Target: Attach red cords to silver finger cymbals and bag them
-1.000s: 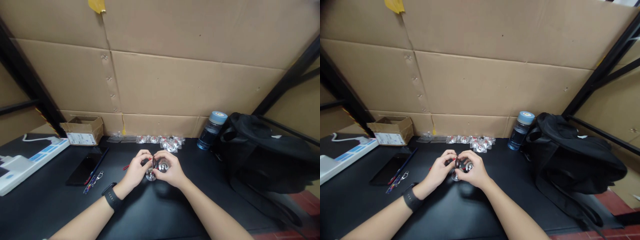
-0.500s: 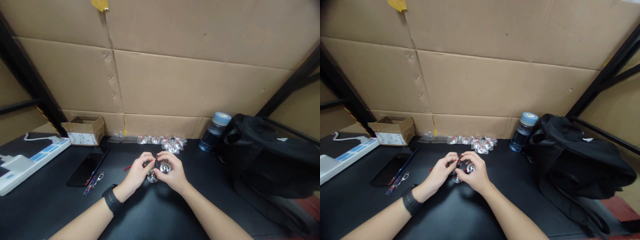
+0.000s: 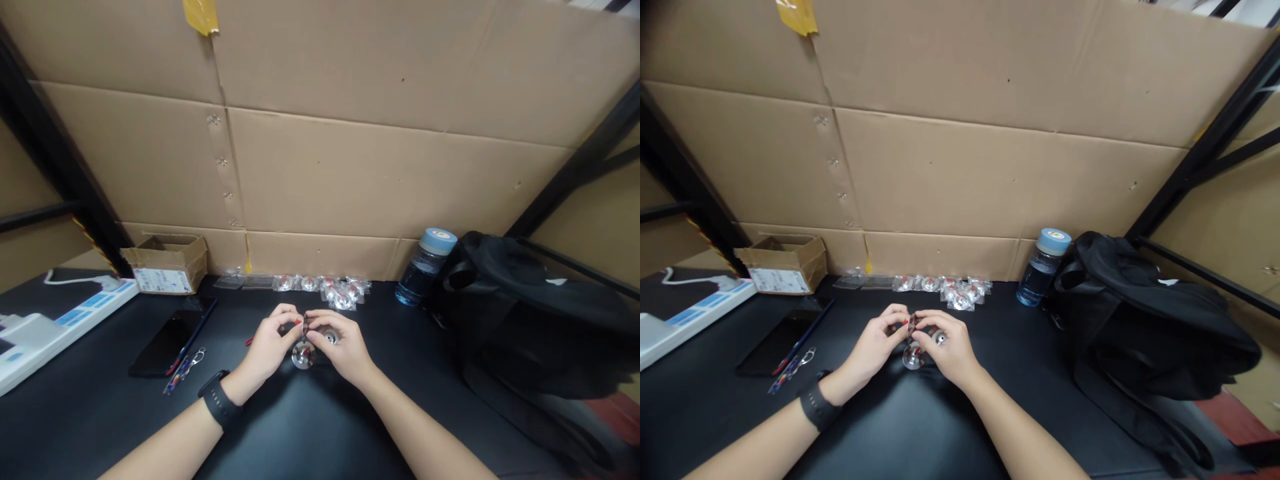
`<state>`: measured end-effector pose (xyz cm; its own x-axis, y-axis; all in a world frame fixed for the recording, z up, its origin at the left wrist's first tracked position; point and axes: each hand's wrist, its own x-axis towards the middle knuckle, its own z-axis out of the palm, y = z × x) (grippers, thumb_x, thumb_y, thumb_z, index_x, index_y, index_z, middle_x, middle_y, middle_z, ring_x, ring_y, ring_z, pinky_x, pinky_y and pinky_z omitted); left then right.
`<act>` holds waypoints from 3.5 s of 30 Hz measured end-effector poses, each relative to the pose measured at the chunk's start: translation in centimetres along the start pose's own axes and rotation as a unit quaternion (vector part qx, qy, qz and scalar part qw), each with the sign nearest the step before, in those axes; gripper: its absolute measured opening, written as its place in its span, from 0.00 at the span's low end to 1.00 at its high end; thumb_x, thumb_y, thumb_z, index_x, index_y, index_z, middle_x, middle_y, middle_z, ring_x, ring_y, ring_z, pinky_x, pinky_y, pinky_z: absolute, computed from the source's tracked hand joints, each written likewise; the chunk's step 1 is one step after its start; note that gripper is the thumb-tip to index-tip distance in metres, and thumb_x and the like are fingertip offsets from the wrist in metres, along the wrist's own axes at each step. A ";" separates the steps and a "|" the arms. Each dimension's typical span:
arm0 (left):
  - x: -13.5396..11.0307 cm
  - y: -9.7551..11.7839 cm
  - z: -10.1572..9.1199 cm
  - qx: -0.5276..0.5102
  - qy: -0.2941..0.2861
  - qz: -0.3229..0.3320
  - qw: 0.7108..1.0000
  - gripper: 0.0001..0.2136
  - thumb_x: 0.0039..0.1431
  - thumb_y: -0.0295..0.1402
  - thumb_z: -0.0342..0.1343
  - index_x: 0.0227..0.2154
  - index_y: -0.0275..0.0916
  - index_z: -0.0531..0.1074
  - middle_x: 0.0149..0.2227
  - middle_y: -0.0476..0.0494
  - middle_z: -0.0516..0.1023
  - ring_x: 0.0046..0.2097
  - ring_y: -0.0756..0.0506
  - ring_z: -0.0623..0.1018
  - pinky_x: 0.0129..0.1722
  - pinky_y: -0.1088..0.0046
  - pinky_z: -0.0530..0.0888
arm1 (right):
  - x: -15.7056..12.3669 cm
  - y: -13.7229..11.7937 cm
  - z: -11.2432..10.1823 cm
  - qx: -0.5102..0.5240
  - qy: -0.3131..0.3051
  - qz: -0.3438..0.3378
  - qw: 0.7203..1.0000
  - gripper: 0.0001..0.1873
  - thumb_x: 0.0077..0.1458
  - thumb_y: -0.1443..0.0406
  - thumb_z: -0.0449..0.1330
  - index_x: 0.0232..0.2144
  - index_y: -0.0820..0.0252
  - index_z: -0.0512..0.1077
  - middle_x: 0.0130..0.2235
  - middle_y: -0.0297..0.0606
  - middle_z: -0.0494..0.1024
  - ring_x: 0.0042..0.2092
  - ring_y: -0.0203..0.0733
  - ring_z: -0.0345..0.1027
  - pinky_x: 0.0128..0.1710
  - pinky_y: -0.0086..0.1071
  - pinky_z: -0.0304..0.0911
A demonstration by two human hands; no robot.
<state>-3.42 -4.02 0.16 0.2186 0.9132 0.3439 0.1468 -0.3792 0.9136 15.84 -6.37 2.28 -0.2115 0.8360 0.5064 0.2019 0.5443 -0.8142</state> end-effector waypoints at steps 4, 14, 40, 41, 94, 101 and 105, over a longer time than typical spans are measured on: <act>-0.1 0.2 0.0 0.012 -0.002 0.008 1.000 0.09 0.62 0.38 0.61 0.32 0.39 0.80 0.41 0.44 0.72 0.45 0.44 0.74 0.48 0.69 0.68 | 0.0 -0.2 -0.3 -0.038 -0.010 -0.010 0.999 0.03 0.61 0.64 0.65 0.37 0.55 0.81 0.48 0.42 0.81 0.50 0.45 0.77 0.52 0.37 0.71; -0.4 0.7 -0.1 0.066 -0.027 0.025 0.997 0.08 0.65 0.38 0.59 0.33 0.41 0.77 0.42 0.45 0.72 0.48 0.44 0.74 0.52 0.68 0.67 | -0.1 0.0 -0.6 -0.101 -0.052 -0.010 0.993 0.05 0.63 0.65 0.61 0.37 0.56 0.78 0.48 0.42 0.77 0.48 0.42 0.74 0.49 0.34 0.68; -0.2 0.6 -1.0 0.214 -0.138 0.091 0.963 0.07 0.66 0.37 0.59 0.35 0.44 0.82 0.40 0.45 0.83 0.43 0.43 0.77 0.47 0.66 0.69 | 0.1 -0.2 -0.8 -0.129 -0.077 -0.009 0.989 0.05 0.63 0.65 0.60 0.35 0.57 0.76 0.50 0.42 0.73 0.52 0.44 0.69 0.54 0.39 0.65; -0.1 0.4 -1.2 0.230 -0.141 0.095 0.958 0.07 0.66 0.36 0.59 0.35 0.44 0.82 0.39 0.45 0.83 0.42 0.43 0.76 0.46 0.66 0.68 | 0.1 -0.4 -1.1 -0.131 -0.098 -0.005 0.986 0.06 0.64 0.65 0.59 0.35 0.57 0.76 0.47 0.41 0.75 0.48 0.42 0.71 0.51 0.37 0.67; 0.0 0.6 -4.3 0.315 -0.193 0.131 0.920 0.16 0.65 0.27 0.57 0.53 0.48 0.75 0.52 0.45 0.78 0.52 0.43 0.77 0.55 0.67 0.71 | 0.2 1.0 -4.4 -0.297 -0.255 0.032 0.920 0.13 0.56 0.71 0.64 0.44 0.56 0.78 0.43 0.39 0.79 0.46 0.45 0.72 0.50 0.35 0.66; 0.4 0.3 -4.3 0.354 -0.170 0.099 0.914 0.09 0.68 0.30 0.53 0.41 0.46 0.79 0.41 0.48 0.82 0.43 0.44 0.79 0.46 0.70 0.72 | 0.2 2.0 -3.7 -0.320 -0.220 0.049 0.920 0.18 0.47 0.69 0.67 0.43 0.55 0.76 0.41 0.37 0.77 0.43 0.44 0.70 0.45 0.33 0.65; 0.3 0.5 -4.0 0.345 -0.168 0.109 0.917 0.11 0.62 0.27 0.57 0.44 0.46 0.78 0.43 0.47 0.81 0.45 0.44 0.78 0.48 0.70 0.71 | 0.1 2.3 -3.6 -0.293 -0.208 0.042 0.932 0.22 0.45 0.70 0.67 0.45 0.56 0.75 0.44 0.38 0.74 0.44 0.43 0.69 0.47 0.32 0.65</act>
<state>-7.14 -3.32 1.62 0.5826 0.7514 0.3098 0.6151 -0.6568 0.4362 19.75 -4.79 1.44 -0.4998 0.8442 0.1937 0.6969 0.5248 -0.4887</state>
